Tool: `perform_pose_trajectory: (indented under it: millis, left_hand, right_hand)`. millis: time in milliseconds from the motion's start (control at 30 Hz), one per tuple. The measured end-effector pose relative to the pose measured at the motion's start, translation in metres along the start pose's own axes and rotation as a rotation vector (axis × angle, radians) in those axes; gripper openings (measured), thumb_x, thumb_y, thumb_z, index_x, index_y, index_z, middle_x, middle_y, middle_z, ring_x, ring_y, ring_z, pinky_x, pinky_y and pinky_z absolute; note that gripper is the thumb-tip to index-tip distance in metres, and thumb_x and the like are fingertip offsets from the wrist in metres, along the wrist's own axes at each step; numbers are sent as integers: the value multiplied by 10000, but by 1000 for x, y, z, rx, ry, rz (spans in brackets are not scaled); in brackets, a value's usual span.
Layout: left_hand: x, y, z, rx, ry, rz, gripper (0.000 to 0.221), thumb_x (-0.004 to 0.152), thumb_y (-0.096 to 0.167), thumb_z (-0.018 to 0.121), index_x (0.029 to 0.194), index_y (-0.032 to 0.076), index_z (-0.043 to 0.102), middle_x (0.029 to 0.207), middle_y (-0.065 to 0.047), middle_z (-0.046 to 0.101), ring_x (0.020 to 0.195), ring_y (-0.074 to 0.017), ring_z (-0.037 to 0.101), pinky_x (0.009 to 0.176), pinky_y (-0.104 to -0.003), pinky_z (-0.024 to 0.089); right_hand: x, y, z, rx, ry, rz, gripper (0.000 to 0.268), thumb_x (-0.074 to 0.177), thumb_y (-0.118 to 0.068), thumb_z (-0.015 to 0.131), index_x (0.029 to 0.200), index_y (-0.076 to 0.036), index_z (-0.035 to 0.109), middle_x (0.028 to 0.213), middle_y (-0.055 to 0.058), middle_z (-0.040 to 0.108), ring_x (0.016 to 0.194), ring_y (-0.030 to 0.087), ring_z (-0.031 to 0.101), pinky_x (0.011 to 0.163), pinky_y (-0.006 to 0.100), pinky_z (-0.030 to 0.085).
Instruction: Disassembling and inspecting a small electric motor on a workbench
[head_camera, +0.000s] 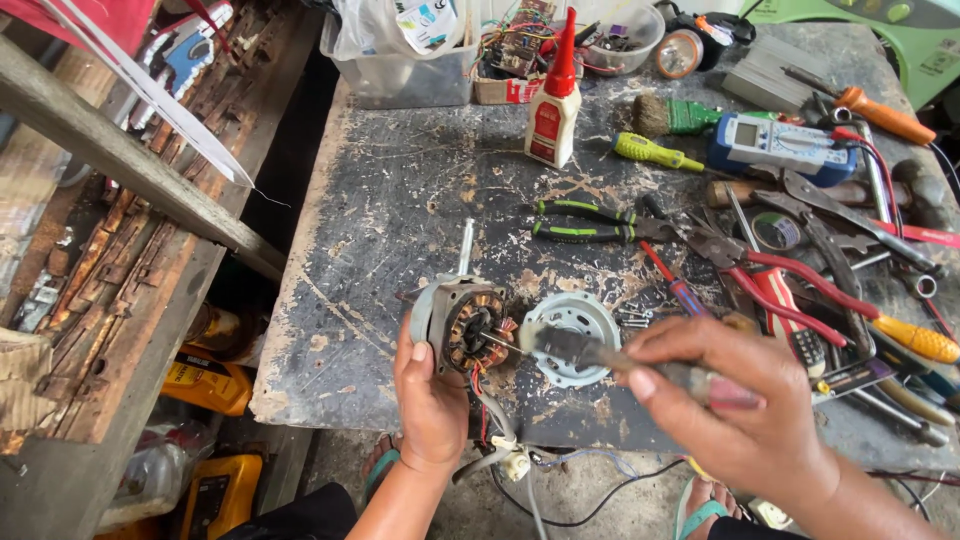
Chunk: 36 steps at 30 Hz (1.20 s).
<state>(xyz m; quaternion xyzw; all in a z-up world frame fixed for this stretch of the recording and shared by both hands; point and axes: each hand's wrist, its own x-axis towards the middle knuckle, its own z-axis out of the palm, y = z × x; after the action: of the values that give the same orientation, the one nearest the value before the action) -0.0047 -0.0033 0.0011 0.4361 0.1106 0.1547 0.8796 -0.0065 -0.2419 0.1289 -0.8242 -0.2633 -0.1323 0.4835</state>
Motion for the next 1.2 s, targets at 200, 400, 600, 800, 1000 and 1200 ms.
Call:
perform_pose_trajectory:
  millis: [200, 400, 600, 800, 1000, 1200]
  left_hand:
    - [0, 10, 13, 200, -111, 240, 648, 963, 443, 518, 1402, -31, 564, 1346, -166, 665, 1286, -281, 622, 1078, -377, 481]
    - [2, 13, 13, 255, -123, 229, 709, 942, 488, 520, 1421, -34, 536, 1344, -164, 646, 1270, -266, 591, 1074, -374, 453]
    - [3, 13, 12, 100, -194, 171, 754, 976, 491, 558, 1494, -44, 439, 1478, -207, 563, 1422, -317, 514, 1212, -414, 390]
    - [2, 12, 9, 38, -179, 211, 690, 999, 400, 543, 1485, -75, 422, 1504, -238, 522, 1430, -324, 497, 1222, -410, 381]
    - [1, 15, 9, -70, -8, 82, 748, 908, 444, 590, 1493, -6, 469, 1384, -164, 641, 1288, -291, 621, 1061, -399, 502]
    - [6, 10, 0, 32, 176, -133, 797, 799, 517, 558, 1497, 135, 525, 1286, -72, 720, 1085, -204, 710, 555, -267, 479]
  right_hand:
    - [13, 7, 4, -96, 29, -15, 61, 844, -52, 712, 874, 1, 706, 817, 80, 773, 751, 157, 765, 738, 254, 601]
    - [22, 0, 10, -96, -126, -80, 140, 845, -206, 717, 919, -89, 743, 890, 11, 808, 715, 85, 796, 644, 208, 596]
    - [35, -10, 9, -78, -38, -56, 37, 818, -45, 687, 818, -8, 680, 731, 71, 751, 627, 161, 741, 643, 248, 606]
    - [36, 1, -7, -198, -78, 57, 99, 788, -81, 663, 714, -82, 729, 674, 4, 781, 434, 62, 664, 347, 202, 472]
    - [38, 34, 0, -324, -29, -46, 148, 885, -26, 716, 1030, -6, 696, 1034, 124, 747, 910, 205, 736, 863, 312, 568]
    - [15, 98, 36, -416, -278, 21, 237, 930, -205, 649, 1147, -111, 657, 1320, 164, 573, 1229, 330, 648, 919, 447, 545]
